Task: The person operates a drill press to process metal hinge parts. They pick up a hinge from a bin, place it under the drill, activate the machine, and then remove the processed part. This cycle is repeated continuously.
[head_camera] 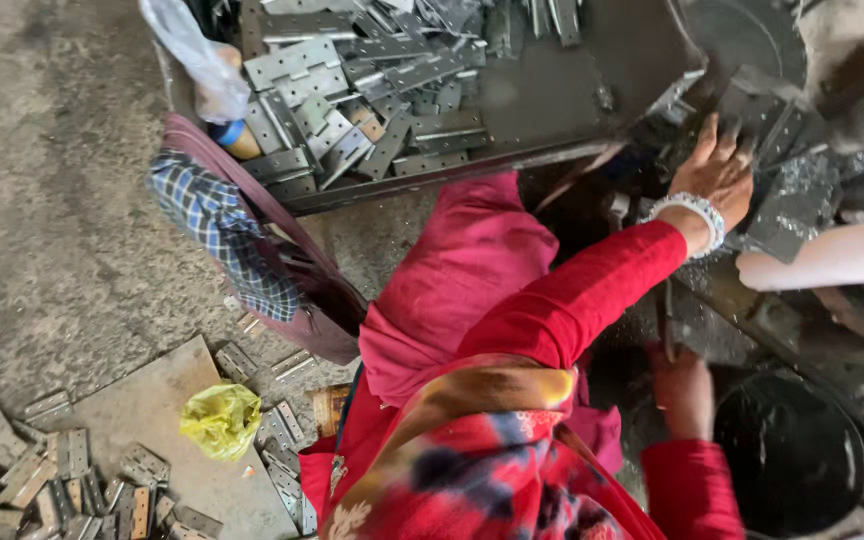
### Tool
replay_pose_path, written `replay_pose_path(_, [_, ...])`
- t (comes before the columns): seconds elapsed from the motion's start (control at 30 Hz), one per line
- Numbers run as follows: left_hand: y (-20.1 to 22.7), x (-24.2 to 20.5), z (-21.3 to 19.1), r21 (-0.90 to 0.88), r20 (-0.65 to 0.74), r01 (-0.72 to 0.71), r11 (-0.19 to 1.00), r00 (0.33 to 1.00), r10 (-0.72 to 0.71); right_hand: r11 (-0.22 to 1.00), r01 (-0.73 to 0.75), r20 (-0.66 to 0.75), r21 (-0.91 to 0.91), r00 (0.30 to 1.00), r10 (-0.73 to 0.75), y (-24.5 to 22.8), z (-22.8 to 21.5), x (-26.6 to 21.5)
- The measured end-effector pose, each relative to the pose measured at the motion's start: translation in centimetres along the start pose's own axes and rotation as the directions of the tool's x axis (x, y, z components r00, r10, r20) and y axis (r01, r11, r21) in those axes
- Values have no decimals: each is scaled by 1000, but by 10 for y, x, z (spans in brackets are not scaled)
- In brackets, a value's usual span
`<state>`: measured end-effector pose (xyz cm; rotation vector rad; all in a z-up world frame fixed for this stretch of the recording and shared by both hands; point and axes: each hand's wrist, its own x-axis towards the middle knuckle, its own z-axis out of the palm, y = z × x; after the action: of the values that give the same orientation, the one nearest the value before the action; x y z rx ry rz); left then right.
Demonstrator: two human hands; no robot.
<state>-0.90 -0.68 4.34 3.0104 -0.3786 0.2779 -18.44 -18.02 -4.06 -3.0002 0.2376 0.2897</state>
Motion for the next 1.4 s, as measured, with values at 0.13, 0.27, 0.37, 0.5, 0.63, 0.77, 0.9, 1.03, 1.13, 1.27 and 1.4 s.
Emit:
replay_pose_path(0.13, [5,6,4,41,-13,-66,997,998,66,996,85,-48,-7,995,-85,18,37,2])
replay_pose_path(0.27, [-22,-22,-9,-319,-233,-15,947,970,-63,993,119,-57,18,991,-118,21,35,6])
replay_pose_path(0.37, [-60,-44,-15,-226,-258,-75,971,966,14,944,301,-156,-135,934,-321,-3,23,3])
replay_pose_path(0.5, [-43,-34,15,-255,-411,-162,953,910,45,982,167,-151,-83,972,-179,3,-21,-8])
replay_pose_path(0.63, [-28,12,29,-207,-294,-143,968,953,77,974,208,-75,-94,974,-215,-20,-66,1])
replay_pose_path(0.77, [-17,29,23,-72,-74,-74,995,995,68,973,206,-56,-103,975,-213,-24,-76,-3])
replay_pose_path(0.9, [-19,22,24,-56,-11,-51,997,999,50,975,219,-63,-39,973,-221,-11,-49,-3])
replay_pose_path(1.03, [-12,22,26,-67,-27,-47,997,999,45,993,99,-109,66,990,-91,-9,15,-29])
replay_pose_path(1.13, [-14,18,22,-40,-7,-48,998,999,48,985,66,-121,162,992,-46,-4,49,-31])
replay_pose_path(1.27, [-19,0,-1,-235,-161,-30,972,987,-8,976,138,-189,171,976,-105,3,32,-27])
replay_pose_path(1.4, [-60,-66,-13,-347,-418,-155,925,908,-4,958,11,-267,-287,959,-91,-3,-17,-30])
